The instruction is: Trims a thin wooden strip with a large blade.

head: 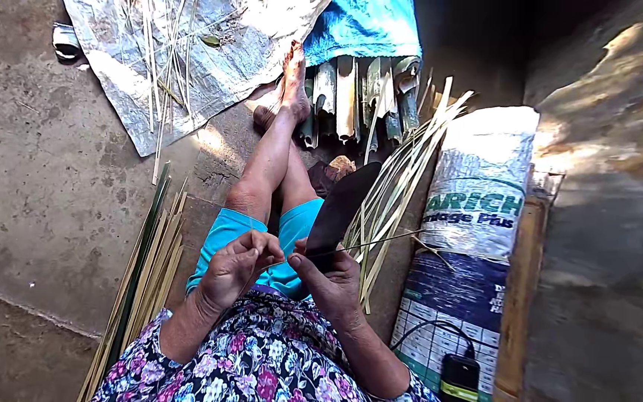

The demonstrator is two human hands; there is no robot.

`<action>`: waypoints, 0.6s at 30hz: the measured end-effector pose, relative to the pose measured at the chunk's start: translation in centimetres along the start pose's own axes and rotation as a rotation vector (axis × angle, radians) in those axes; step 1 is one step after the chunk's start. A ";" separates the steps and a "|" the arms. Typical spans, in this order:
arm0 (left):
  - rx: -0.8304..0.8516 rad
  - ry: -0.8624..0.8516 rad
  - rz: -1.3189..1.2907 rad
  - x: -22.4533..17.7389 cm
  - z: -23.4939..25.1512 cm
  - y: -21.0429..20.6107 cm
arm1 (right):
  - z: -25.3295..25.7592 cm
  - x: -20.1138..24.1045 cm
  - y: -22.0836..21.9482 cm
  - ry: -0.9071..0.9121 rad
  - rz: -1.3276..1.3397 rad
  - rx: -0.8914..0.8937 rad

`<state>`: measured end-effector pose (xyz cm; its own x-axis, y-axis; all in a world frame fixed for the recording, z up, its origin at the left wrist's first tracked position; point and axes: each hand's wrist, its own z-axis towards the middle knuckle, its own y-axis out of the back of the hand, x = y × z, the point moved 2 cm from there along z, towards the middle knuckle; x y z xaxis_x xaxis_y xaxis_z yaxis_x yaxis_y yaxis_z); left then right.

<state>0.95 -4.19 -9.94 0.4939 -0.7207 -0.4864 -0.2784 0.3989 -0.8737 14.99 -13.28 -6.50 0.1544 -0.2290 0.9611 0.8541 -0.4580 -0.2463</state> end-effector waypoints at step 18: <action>-0.451 -0.005 -0.173 -1.4 1.8 -2.3 | 1.5 -1.6 -1.5 0.167 -0.338 0.429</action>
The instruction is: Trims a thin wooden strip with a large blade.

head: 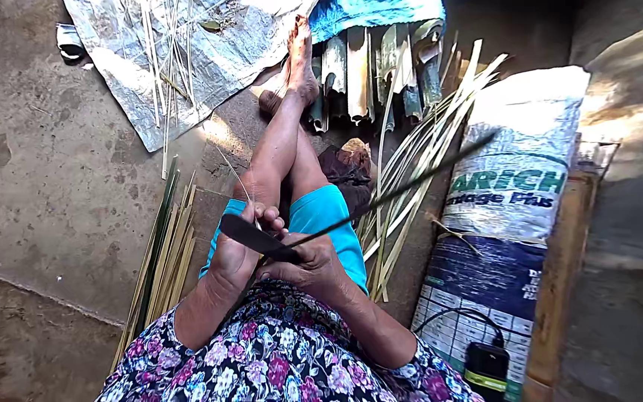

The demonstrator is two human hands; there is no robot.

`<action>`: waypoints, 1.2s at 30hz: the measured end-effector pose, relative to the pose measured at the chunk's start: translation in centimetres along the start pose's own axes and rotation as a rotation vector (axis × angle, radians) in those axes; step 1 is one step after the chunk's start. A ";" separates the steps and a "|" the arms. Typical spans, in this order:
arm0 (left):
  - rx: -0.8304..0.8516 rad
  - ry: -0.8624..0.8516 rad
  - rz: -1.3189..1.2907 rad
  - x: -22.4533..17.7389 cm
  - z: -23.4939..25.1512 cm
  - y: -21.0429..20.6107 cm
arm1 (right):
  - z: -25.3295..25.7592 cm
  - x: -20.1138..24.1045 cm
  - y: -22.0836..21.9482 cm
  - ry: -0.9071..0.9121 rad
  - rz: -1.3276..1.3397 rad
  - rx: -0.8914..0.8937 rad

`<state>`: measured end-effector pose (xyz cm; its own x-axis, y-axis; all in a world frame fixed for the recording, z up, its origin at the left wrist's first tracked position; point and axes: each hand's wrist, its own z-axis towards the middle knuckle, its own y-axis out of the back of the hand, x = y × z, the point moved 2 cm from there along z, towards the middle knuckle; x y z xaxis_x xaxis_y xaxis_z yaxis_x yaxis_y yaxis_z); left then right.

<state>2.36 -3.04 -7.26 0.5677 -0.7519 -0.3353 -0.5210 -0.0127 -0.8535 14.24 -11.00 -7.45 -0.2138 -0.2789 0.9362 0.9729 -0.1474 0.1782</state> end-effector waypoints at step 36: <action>-0.125 -0.213 0.066 0.0 2.2 0.1 | 0.2 -1.5 0.0 0.283 -0.371 0.008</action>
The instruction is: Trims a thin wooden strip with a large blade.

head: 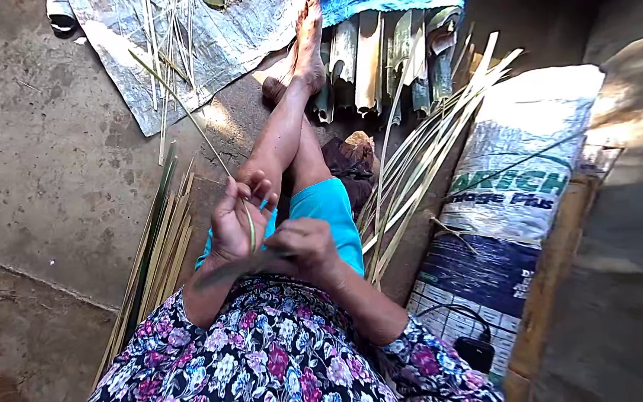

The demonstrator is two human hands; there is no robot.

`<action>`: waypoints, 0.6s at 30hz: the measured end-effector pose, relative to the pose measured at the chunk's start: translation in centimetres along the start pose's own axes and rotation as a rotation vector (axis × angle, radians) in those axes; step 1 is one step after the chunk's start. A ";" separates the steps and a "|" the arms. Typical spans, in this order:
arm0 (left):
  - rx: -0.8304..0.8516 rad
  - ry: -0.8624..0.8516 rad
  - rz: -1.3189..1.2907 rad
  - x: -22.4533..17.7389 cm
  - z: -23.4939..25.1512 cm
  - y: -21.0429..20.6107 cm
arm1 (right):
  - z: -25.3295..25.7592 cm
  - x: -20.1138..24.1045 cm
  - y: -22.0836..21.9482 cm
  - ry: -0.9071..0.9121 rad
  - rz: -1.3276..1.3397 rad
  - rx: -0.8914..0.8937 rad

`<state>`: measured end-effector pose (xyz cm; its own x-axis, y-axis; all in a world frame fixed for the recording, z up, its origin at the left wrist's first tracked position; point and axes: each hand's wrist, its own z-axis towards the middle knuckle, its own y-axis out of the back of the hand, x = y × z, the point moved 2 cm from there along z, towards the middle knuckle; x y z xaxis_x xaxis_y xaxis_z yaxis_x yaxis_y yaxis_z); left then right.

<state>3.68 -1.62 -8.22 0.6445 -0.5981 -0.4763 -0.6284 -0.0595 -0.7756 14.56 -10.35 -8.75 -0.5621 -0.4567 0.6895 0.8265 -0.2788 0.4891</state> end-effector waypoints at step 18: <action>-0.186 -0.013 -0.064 -0.5 -0.1 -0.1 | -1.2 2.3 -1.2 0.089 -0.038 0.060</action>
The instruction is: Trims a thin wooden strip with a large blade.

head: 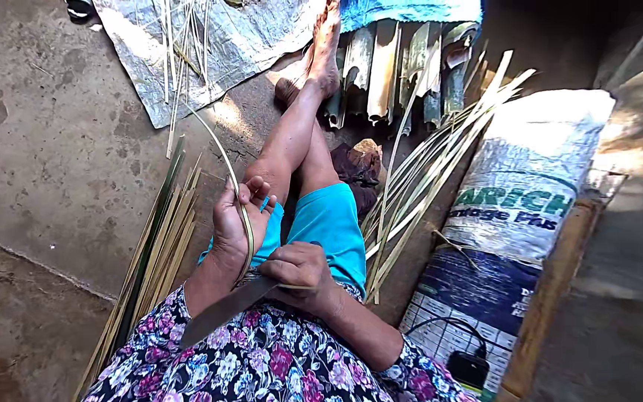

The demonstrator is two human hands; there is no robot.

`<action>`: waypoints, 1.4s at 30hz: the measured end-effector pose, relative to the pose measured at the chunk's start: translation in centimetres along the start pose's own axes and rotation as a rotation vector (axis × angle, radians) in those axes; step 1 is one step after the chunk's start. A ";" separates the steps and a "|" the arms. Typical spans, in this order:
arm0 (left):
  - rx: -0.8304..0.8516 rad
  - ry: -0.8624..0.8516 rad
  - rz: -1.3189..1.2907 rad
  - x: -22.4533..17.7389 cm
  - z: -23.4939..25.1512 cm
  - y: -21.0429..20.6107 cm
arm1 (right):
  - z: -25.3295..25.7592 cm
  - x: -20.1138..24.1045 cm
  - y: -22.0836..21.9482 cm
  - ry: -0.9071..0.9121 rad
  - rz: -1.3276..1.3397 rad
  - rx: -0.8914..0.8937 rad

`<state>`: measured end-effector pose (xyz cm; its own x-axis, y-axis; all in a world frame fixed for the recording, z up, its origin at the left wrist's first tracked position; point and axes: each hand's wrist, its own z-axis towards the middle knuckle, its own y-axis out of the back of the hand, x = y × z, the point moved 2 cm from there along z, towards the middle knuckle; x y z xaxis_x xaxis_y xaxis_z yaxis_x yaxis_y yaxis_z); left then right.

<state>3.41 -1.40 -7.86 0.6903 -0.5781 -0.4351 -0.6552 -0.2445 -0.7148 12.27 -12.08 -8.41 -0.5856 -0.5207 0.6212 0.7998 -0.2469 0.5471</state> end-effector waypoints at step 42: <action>0.195 -0.174 -0.256 -4.8 0.5 -3.8 | 7.7 1.6 3.3 -0.087 0.080 0.321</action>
<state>2.74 2.66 -3.37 0.8773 -0.3724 -0.3028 -0.3948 -0.2014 -0.8964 12.96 -7.44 -1.25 -0.5426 -0.4531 0.7073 0.7696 0.0694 0.6348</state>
